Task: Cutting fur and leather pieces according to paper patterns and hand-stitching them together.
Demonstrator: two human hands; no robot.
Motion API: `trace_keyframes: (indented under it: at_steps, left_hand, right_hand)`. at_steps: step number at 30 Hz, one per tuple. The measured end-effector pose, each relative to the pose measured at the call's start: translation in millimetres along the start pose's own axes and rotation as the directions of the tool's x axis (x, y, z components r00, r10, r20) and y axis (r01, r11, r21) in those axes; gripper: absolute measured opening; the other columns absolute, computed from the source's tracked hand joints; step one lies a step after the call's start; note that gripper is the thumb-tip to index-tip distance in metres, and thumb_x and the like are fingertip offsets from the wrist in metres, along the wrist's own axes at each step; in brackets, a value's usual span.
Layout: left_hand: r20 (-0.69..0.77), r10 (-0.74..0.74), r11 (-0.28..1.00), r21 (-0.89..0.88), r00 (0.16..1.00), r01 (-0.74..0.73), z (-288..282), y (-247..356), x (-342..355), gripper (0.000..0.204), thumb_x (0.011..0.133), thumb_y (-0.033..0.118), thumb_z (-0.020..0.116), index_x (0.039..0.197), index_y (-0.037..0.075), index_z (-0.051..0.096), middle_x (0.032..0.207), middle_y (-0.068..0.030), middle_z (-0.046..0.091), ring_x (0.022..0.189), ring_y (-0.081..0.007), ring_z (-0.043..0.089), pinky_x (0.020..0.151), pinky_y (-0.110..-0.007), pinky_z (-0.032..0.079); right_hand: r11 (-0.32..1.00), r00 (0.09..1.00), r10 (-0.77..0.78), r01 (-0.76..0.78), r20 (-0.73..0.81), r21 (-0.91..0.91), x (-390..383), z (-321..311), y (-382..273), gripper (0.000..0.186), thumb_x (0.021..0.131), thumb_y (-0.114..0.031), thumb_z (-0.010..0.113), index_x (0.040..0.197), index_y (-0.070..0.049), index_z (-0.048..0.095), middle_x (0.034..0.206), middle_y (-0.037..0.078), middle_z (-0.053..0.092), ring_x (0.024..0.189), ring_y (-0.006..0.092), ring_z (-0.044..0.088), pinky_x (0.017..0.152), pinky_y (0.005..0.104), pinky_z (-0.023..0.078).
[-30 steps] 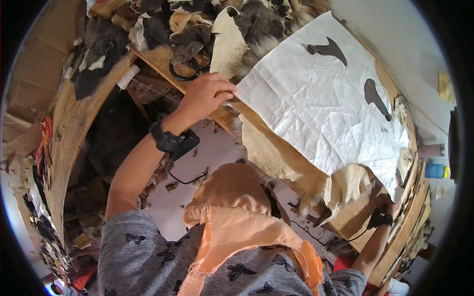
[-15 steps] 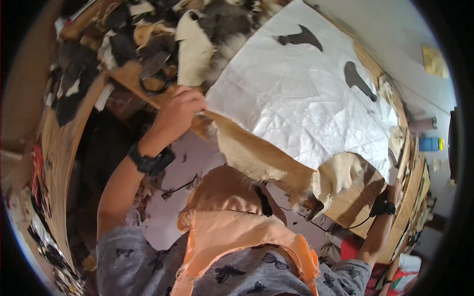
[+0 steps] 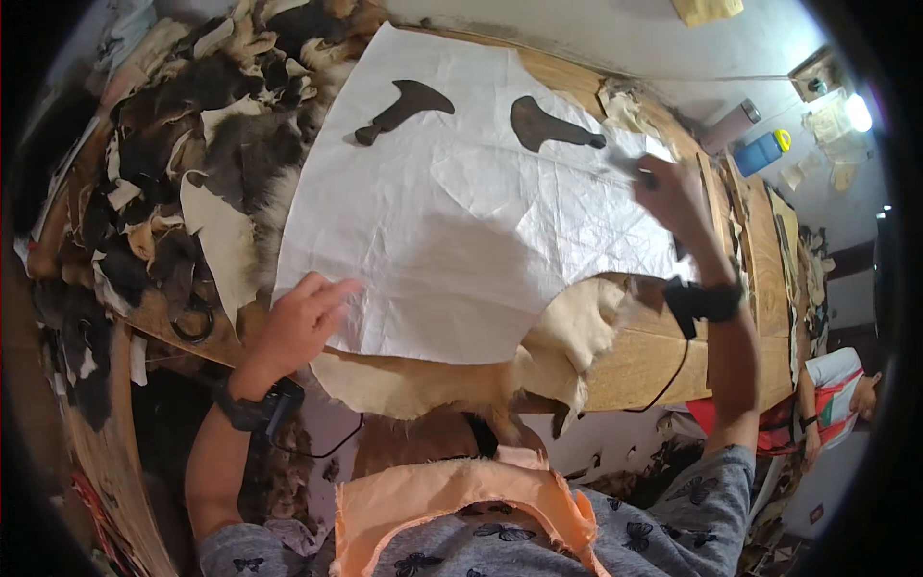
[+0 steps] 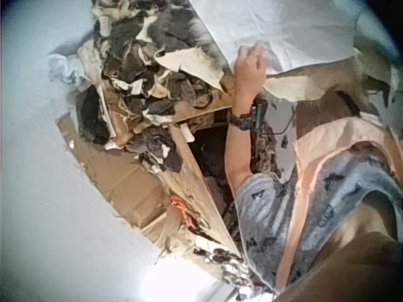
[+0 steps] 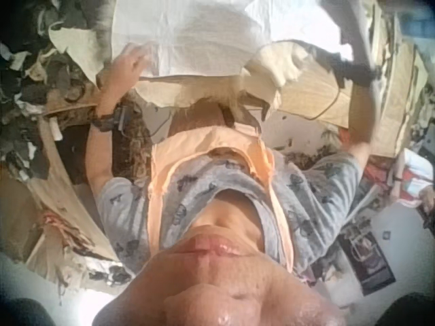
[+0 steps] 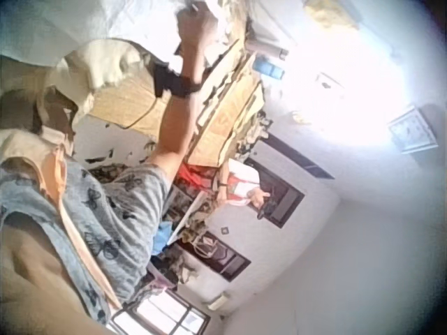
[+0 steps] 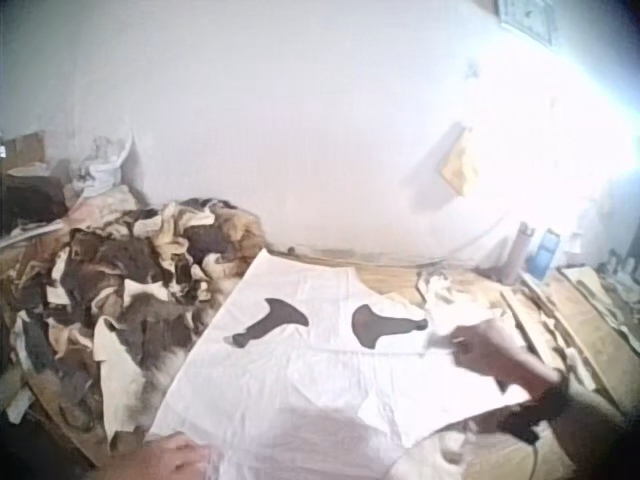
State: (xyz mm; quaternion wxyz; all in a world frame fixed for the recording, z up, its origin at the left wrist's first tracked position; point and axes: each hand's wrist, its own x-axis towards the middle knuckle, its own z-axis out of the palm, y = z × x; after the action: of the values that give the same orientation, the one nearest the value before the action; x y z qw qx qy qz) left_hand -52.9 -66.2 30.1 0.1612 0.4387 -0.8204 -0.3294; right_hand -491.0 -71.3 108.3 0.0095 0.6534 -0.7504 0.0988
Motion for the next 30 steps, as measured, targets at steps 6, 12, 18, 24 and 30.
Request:
trace_keyframes:
  at_steps: [6,12,18,24,30]
  left_hand:
    - [-0.015,0.059,0.968,0.246,0.998,-0.054,20,-4,-1,0.041,0.078,0.016,0.063,0.116,0.031,0.061,0.082,-0.0095,0.049,0.072,-0.0264,0.056,0.064,-0.035,0.047]
    - [-0.065,0.056,0.954,0.297,0.996,-0.034,25,0,-4,0.044,0.075,0.016,0.065,0.115,0.035,0.061,0.078,-0.0064,0.046,0.071,-0.0235,0.055,0.059,-0.034,0.047]
    - [-0.051,0.048,0.960,0.279,0.998,-0.032,24,-2,-6,0.045,0.074,0.017,0.067,0.114,0.037,0.061,0.078,-0.0052,0.047,0.072,-0.0222,0.055,0.058,-0.033,0.048]
    - [-0.039,-0.048,0.958,0.280,0.998,0.057,21,-5,-7,0.038,0.075,0.015,0.065,0.108,0.032,0.065,0.077,-0.0050,0.045,0.073,-0.0236,0.054,0.061,-0.034,0.047]
    - [0.007,0.038,0.969,0.246,0.999,-0.039,16,4,7,0.034,0.078,0.011,0.064,0.110,0.019,0.066,0.074,-0.0070,0.042,0.065,-0.0225,0.047,0.061,-0.032,0.042]
  right_hand:
    - [0.883,0.875,-0.469,0.464,0.122,0.067,85,68,-126,0.022,0.073,-0.024,0.064,0.092,-0.012,0.064,0.080,0.010,0.062,0.077,0.0304,0.061,0.067,0.0416,0.048]
    - [0.771,0.791,-0.610,0.579,0.049,0.265,136,146,-206,0.036,0.071,-0.028,0.069,0.101,-0.009,0.064,0.093,0.008,0.059,0.083,0.0294,0.060,0.072,0.0394,0.047]
    - [0.728,0.756,-0.654,0.637,-0.020,0.255,150,170,-217,0.032,0.069,-0.021,0.067,0.095,-0.002,0.065,0.094,0.013,0.063,0.084,0.0329,0.059,0.075,0.0387,0.048]
    - [0.561,0.651,-0.759,0.678,-0.032,0.475,100,132,-191,0.024,0.067,-0.022,0.068,0.083,-0.004,0.064,0.080,0.011,0.057,0.077,0.0332,0.058,0.069,0.0407,0.047]
    - [0.835,0.783,-0.541,0.457,0.306,0.307,41,111,-93,0.035,0.070,-0.025,0.069,0.100,-0.008,0.064,0.091,0.011,0.058,0.085,0.0310,0.059,0.073,0.0411,0.047]
